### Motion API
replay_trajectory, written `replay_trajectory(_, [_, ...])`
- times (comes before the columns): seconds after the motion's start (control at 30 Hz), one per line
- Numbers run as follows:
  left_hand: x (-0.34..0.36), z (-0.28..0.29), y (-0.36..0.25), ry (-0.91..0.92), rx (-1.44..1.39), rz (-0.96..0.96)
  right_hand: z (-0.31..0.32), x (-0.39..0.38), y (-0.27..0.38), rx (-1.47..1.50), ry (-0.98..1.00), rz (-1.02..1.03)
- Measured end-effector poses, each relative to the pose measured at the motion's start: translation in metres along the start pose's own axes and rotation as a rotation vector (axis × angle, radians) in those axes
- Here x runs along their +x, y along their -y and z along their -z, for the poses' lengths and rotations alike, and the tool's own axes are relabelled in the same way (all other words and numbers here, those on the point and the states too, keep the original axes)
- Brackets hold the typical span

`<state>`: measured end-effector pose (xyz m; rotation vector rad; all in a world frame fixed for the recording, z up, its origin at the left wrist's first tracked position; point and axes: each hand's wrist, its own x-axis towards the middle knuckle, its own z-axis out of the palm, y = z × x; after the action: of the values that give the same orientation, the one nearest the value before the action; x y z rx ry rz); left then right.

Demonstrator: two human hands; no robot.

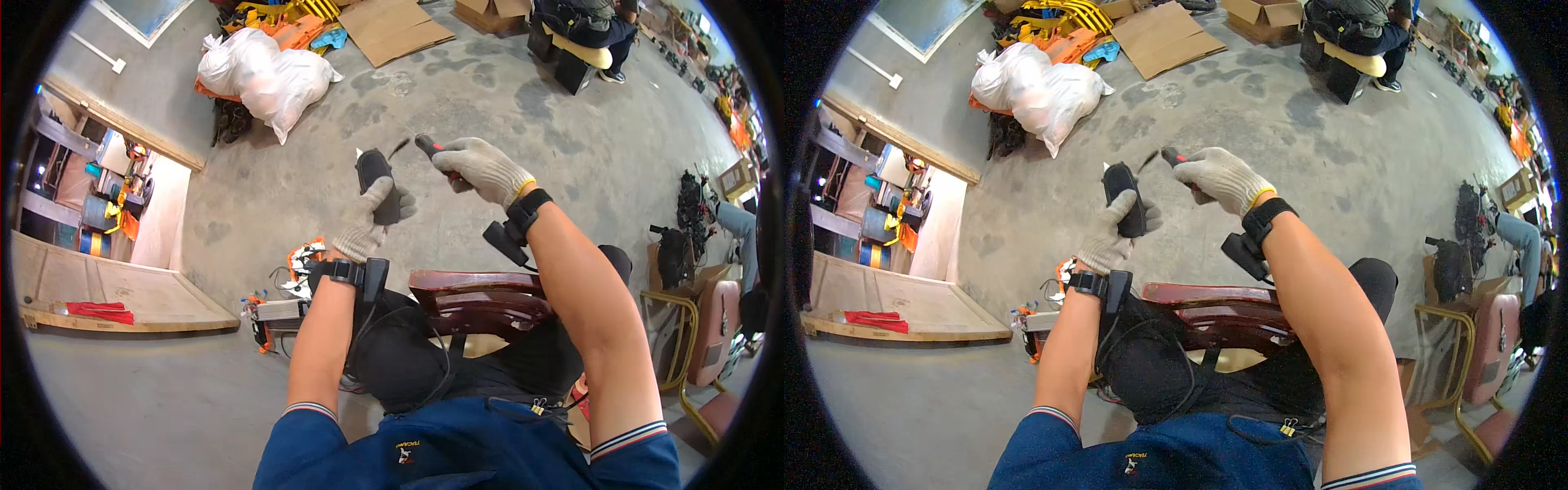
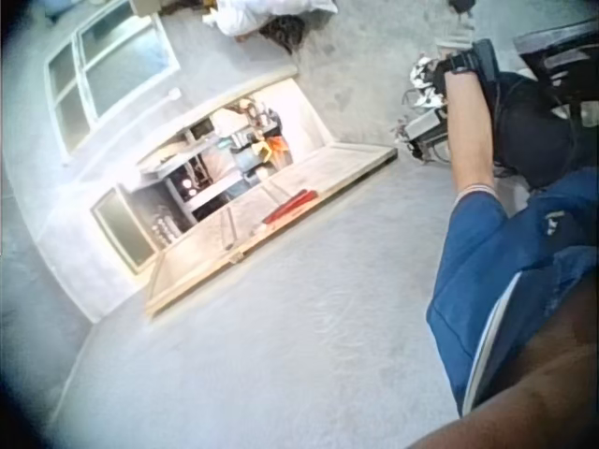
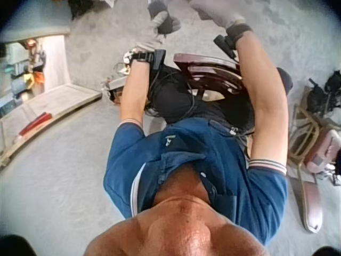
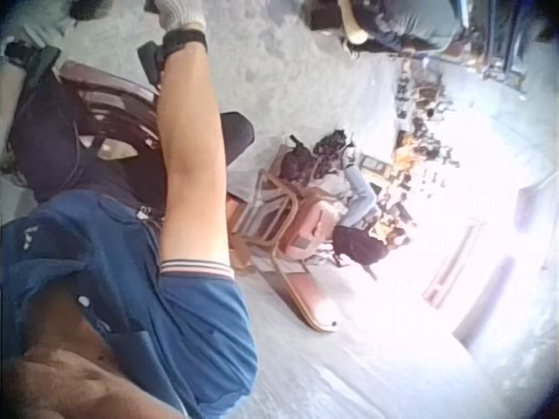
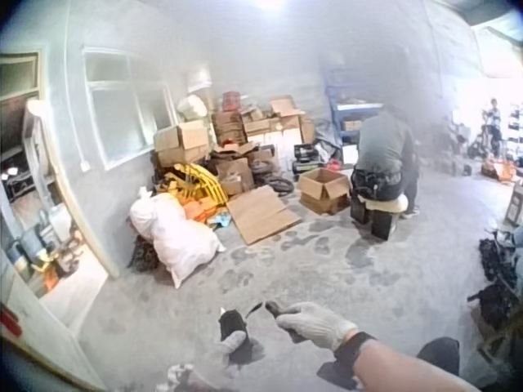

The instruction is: Repairing a small mechanical component using a screwdriver.

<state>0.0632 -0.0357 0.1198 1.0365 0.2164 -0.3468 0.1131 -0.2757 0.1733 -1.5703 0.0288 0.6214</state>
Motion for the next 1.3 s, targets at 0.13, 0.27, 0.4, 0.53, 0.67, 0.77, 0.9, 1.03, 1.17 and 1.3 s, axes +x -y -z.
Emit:
replay_trajectory(0.13, [0.014,0.035,0.035,-0.024,-0.063,0.017,0.021,0.002,0.023,-0.263,-0.074,0.187])
replay_trajectory(0.27, [0.028,0.054,0.055,-0.111,-0.11,0.036,0.043,-0.002,0.038,-0.542,-0.166,0.259])
replay_trajectory(0.4, [0.032,0.058,0.057,-0.055,-0.245,-0.03,0.033,0.0,0.007,-0.277,-0.204,0.14])
replay_trajectory(0.53, [0.034,0.056,0.059,-0.111,-0.336,0.021,0.038,0.017,-0.012,-0.24,-0.204,0.162])
replay_trajectory(0.67, [0.034,0.06,0.06,-0.175,-0.269,-0.012,0.045,0.024,-0.019,-0.149,-0.121,0.068])
replay_trajectory(0.77, [0.035,0.064,0.061,-0.173,-0.24,-0.017,0.046,0.024,-0.021,-0.197,-0.064,-0.02])
replay_trajectory(0.9, [0.034,0.065,0.064,-0.13,-0.255,-0.039,0.042,0.022,-0.025,-0.18,-0.06,0.009])
replay_trajectory(1.03, [0.033,0.062,0.062,-0.157,-0.277,0.011,0.042,0.022,-0.024,-0.19,-0.057,-0.02])
replay_trajectory(1.17, [0.029,0.06,0.06,-0.125,-0.291,0.017,0.042,0.023,-0.024,-0.195,-0.034,-0.026])
replay_trajectory(1.3, [0.029,0.061,0.06,-0.109,-0.293,-0.004,0.041,0.026,-0.028,-0.162,-0.038,0.005])
